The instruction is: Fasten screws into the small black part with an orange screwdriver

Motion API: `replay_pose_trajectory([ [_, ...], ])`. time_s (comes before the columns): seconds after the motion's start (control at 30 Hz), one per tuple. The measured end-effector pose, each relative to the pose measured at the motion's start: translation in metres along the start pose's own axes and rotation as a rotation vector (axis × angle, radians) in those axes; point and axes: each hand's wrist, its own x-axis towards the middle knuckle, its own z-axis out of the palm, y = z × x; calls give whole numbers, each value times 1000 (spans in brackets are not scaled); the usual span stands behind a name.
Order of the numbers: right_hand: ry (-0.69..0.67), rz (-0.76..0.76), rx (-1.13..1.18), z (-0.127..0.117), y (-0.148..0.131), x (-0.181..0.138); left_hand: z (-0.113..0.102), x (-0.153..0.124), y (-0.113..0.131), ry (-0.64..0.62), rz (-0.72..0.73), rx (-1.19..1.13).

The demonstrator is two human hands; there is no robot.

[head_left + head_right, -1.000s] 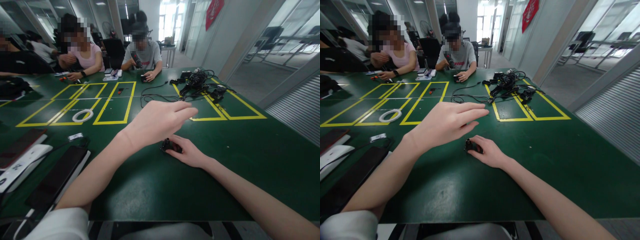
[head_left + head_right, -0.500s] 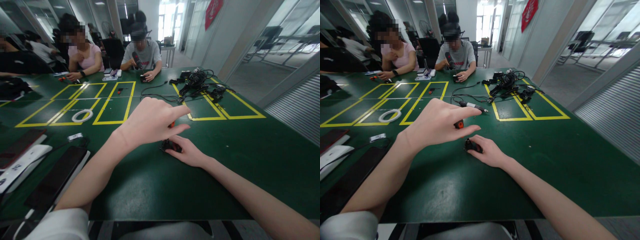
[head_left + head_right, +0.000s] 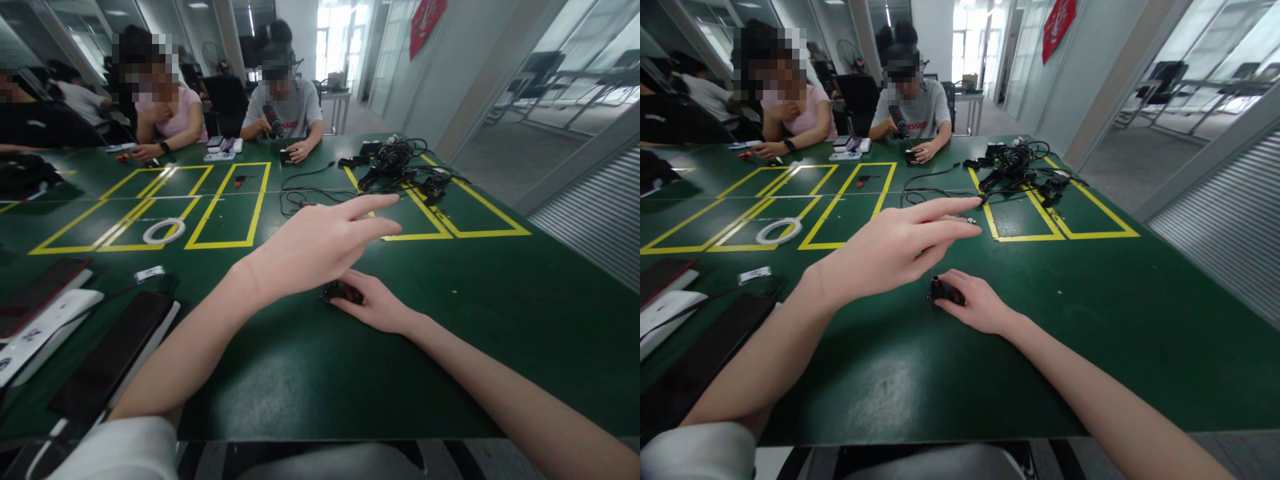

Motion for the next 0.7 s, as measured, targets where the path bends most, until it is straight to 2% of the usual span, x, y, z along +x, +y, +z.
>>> replay_pose_trajectory([
  [0.27,26,1,27,4,4,-2,-8,1,3,-51,-16,48],
  [0.57,6,-1,19,0,0,0,0,0,2,39,4,149],
  [0.7,7,0,11,2,2,-1,-4,-1,2,-11,-44,134],
])
